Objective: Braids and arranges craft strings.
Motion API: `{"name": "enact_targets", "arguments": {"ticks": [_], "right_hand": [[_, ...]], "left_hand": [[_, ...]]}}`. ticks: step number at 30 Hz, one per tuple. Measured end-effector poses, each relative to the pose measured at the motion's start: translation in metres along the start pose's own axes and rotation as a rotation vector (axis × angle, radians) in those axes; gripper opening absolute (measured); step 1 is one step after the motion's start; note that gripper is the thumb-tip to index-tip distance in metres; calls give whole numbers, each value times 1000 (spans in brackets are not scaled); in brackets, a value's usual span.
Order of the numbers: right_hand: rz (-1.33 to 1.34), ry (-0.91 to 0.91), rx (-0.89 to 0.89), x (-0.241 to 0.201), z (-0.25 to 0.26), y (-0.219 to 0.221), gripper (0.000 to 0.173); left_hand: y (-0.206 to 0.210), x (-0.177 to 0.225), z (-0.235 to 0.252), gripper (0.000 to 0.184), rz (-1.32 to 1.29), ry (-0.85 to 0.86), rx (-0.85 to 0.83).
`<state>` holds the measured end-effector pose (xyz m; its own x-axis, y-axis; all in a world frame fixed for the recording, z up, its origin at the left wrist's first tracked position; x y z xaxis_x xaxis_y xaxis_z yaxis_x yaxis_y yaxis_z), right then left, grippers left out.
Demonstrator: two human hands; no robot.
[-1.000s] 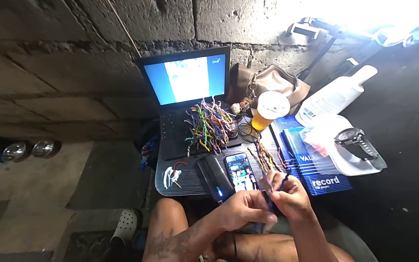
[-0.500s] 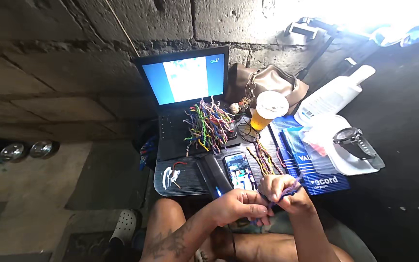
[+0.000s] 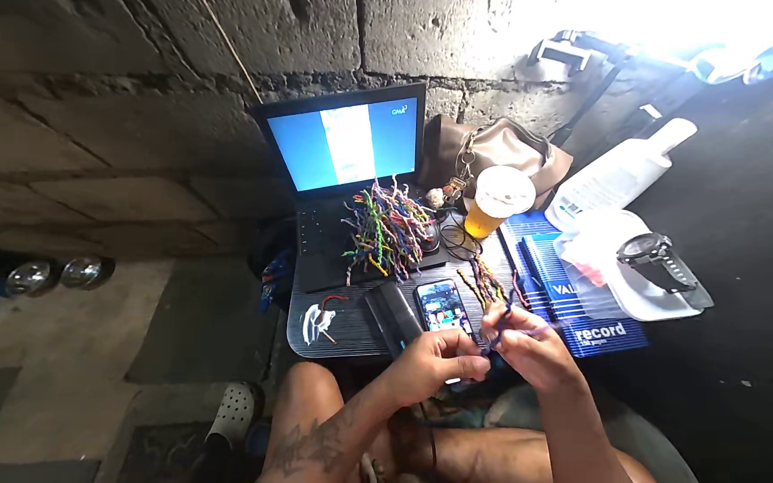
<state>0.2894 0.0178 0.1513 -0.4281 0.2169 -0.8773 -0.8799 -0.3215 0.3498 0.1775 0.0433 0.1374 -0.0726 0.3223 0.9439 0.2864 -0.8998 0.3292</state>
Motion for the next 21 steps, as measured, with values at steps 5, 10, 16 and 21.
{"name": "enact_targets", "arguments": {"ticks": [5, 10, 16, 21], "right_hand": [[85, -69, -294, -5, -3, 10, 20], [-43, -102, -181, -7, -1, 6, 15], [-82, -111, -82, -9, 0, 7, 12], [-177, -127, 33, -13, 0, 5, 9]], "left_hand": [[16, -9, 0, 14, -272, -55, -193], [21, -15, 3, 9, -264, -8, -248], [19, -9, 4, 17, -214, 65, -211], [15, -5, 3, 16, -129, 95, -145]]}}
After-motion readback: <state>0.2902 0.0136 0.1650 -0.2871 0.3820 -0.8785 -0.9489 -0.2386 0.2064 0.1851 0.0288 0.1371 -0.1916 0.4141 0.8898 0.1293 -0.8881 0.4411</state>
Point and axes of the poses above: each hand's wrist, its own z-axis towards the middle knuckle, its own y-axis out of the palm, x = y × z, the point moved 9 cm from there along z, towards the middle knuckle, and after that the axes turned 10 degrees about -x, right-handed, at the moved point
